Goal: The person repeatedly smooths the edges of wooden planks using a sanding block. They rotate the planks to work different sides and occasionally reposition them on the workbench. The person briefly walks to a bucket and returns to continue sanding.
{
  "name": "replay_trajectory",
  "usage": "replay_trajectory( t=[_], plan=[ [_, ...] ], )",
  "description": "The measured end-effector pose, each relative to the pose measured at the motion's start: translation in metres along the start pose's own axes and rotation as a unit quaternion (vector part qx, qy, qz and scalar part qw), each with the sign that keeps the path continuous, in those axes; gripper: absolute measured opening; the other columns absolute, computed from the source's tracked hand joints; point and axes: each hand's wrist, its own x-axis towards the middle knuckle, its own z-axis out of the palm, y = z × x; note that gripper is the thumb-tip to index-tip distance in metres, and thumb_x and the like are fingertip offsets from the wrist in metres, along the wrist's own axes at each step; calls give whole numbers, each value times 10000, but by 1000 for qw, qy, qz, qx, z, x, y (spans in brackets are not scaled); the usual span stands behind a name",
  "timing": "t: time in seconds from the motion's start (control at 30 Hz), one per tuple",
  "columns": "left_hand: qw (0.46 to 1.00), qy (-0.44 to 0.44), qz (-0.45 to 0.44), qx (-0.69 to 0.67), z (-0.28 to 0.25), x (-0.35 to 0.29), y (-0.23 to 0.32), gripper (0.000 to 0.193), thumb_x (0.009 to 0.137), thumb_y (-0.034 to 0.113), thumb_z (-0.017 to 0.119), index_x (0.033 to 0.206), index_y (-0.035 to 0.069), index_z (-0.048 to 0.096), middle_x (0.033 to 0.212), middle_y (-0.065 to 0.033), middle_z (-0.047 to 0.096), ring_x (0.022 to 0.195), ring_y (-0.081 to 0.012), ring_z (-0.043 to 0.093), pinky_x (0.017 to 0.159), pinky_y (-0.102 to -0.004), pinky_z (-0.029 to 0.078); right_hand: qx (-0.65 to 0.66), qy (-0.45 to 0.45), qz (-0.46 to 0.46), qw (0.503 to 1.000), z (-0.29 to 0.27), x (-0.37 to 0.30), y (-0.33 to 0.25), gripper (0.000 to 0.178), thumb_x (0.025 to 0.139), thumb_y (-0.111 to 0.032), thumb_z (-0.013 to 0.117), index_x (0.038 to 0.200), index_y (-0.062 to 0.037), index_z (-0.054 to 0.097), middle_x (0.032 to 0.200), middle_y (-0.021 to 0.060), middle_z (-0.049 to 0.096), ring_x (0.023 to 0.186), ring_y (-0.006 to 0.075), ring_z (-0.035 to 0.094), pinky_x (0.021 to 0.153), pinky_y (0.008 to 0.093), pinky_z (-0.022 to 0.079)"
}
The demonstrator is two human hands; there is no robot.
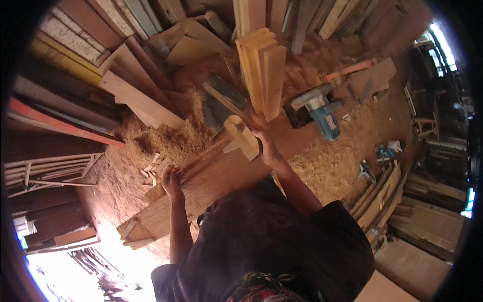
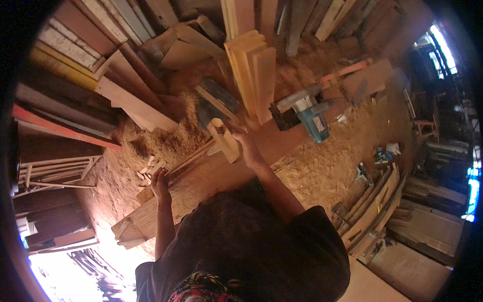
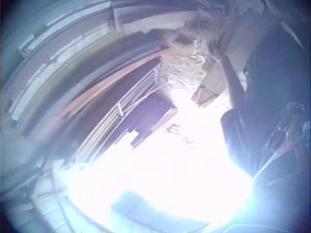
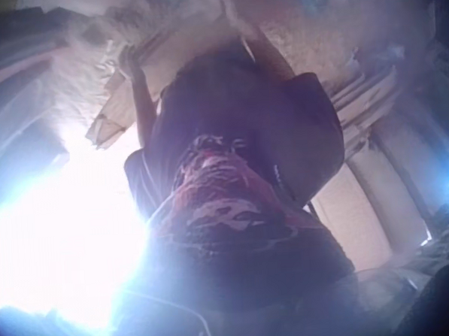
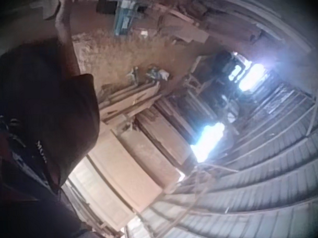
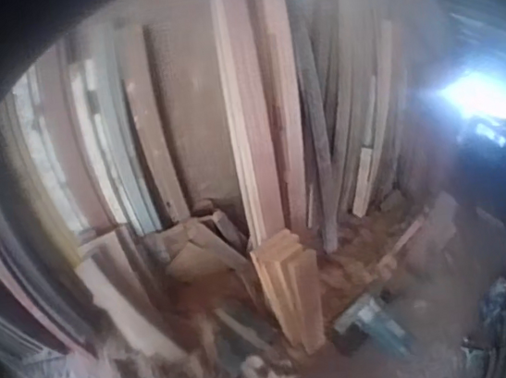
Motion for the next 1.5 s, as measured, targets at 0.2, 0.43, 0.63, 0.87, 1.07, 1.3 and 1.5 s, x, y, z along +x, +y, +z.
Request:
replay_trajectory(
  t=[0.2, 0.43, 0.63, 0.87, 1.07, 1.3, 1.5],
  plan=[
    [1000, -18, -1, 2, 30, -4, -3, 296, 1010, 157, 646, 1276, 28, 638, 1075, -108, 729, 846, -158, 701, 734, -269, 557, 51, 15, 16, 998, 2, -48, -95, 609, 976, -376, 468, 1464, -14, 486, 1276, 164, 644, 1037, 277, 679, 847, 416, 556],
    [999, -35, 10, 26, 117, -3, 6, 286, 1004, 172, 663, 1270, 71, 643, 1070, -56, 707, 884, -138, 686, 705, -282, 562, 85, 42, -207, 974, -84, -53, -210, 694, 984, -547, 415, 1407, -4, 498, 1279, 262, 624, 872, 295, 632, 679, 408, 506],
    [979, -146, 97, 100, 237, 23, 36, 284, 997, 161, 686, 1256, 51, 649, 1075, -42, 695, 914, -121, 665, 743, -266, 555, 70, 138, -298, 942, -171, -54, -253, 754, 1019, -639, 401, 1360, 23, 524, 1203, 220, 640, 879, 276, 600, 716, 391, 469],
    [879, -256, 309, 257, 421, 77, 107, 310, 1006, 202, 673, 1253, 17, 642, 1047, -100, 718, 943, -171, 693, 842, -338, 560, 80, 267, -292, 915, -228, -33, -279, 696, 1041, -582, 419, 1355, 33, 510, 1090, 189, 667, 829, 289, 632, 706, 387, 508],
    [730, -348, 438, 393, 581, 129, 136, 490, 917, 184, 715, 1367, 76, 556, 1163, -177, 696, 1037, -332, 710, 925, -454, 557, 38, 338, -281, 897, -276, -37, -284, 687, 1033, -542, 468, 1434, 16, 460, 1263, 218, 631, 909, 296, 642, 740, 388, 513],
    [547, -352, 449, 613, 693, 185, 91, 886, 841, 325, 772, 1571, 77, 335, 1556, -196, 435, 1458, -413, 373, 1126, -593, 389, 8, 376, -250, 892, -311, -57, -277, 698, 1039, -521, 466, 1500, 0, 405, 1358, 263, 599, 948, 306, 660, 761, 374, 527],
    [470, -242, 516, 674, 697, 176, 37, 1005, 811, 398, 786, 1599, 49, 269, 1653, -190, 290, 1564, -394, 143, 1139, -702, 289, 27, 392, -243, 887, -329, -55, -264, 687, 1038, -516, 469, 1502, -13, 405, 1362, 262, 598, 950, 308, 663, 773, 373, 536]
  ],
)
